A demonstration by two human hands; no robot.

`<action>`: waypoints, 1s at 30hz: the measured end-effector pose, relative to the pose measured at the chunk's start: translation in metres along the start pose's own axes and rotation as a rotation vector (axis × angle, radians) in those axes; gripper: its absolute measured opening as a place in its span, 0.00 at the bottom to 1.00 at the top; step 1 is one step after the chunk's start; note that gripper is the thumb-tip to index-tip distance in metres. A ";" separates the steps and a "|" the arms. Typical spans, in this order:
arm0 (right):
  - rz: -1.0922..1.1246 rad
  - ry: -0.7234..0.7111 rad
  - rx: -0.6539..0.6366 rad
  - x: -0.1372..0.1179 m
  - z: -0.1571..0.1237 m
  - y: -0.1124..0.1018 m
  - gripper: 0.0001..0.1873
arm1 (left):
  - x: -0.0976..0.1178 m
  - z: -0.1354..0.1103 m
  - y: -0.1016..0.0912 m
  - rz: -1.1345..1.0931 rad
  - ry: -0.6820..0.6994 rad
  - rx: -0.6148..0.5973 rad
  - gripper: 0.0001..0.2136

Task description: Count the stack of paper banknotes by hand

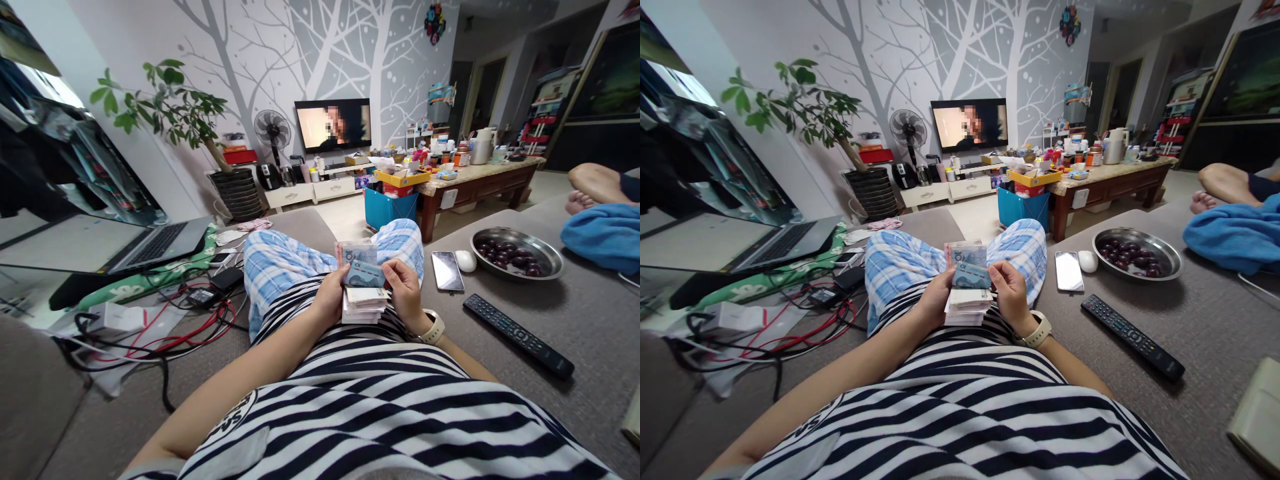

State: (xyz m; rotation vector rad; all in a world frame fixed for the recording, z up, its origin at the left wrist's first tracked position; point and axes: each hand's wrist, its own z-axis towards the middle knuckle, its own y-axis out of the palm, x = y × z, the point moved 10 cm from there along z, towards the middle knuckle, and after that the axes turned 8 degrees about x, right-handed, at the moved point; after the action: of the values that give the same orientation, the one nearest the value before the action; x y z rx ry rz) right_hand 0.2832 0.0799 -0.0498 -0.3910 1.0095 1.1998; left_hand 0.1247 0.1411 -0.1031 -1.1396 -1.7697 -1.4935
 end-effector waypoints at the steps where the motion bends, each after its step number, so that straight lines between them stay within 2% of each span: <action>1: 0.000 -0.001 0.000 0.000 0.000 0.000 0.21 | 0.001 -0.002 0.001 0.001 -0.006 -0.011 0.12; 5: 0.009 -0.016 -0.015 -0.002 -0.001 0.001 0.22 | 0.003 -0.008 0.007 0.019 -0.008 -0.086 0.12; 13: 0.037 -0.006 -0.065 0.001 -0.002 0.004 0.25 | -0.001 -0.008 0.005 0.020 -0.038 -0.069 0.13; 20: 0.066 -0.003 -0.214 0.005 -0.008 0.018 0.29 | 0.001 -0.013 0.012 -0.018 -0.021 -0.065 0.12; 25: 0.035 0.001 -0.095 0.006 -0.003 0.008 0.24 | 0.003 -0.009 0.009 -0.004 -0.006 -0.080 0.13; 30: -0.017 0.024 -0.006 0.010 0.001 0.001 0.26 | 0.005 -0.006 0.009 0.006 0.013 -0.083 0.16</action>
State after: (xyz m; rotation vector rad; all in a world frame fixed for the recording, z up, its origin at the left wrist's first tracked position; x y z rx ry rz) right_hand 0.2834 0.0870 -0.0569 -0.4187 1.0214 1.1855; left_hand 0.1294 0.1372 -0.0932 -1.1722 -1.7074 -1.5804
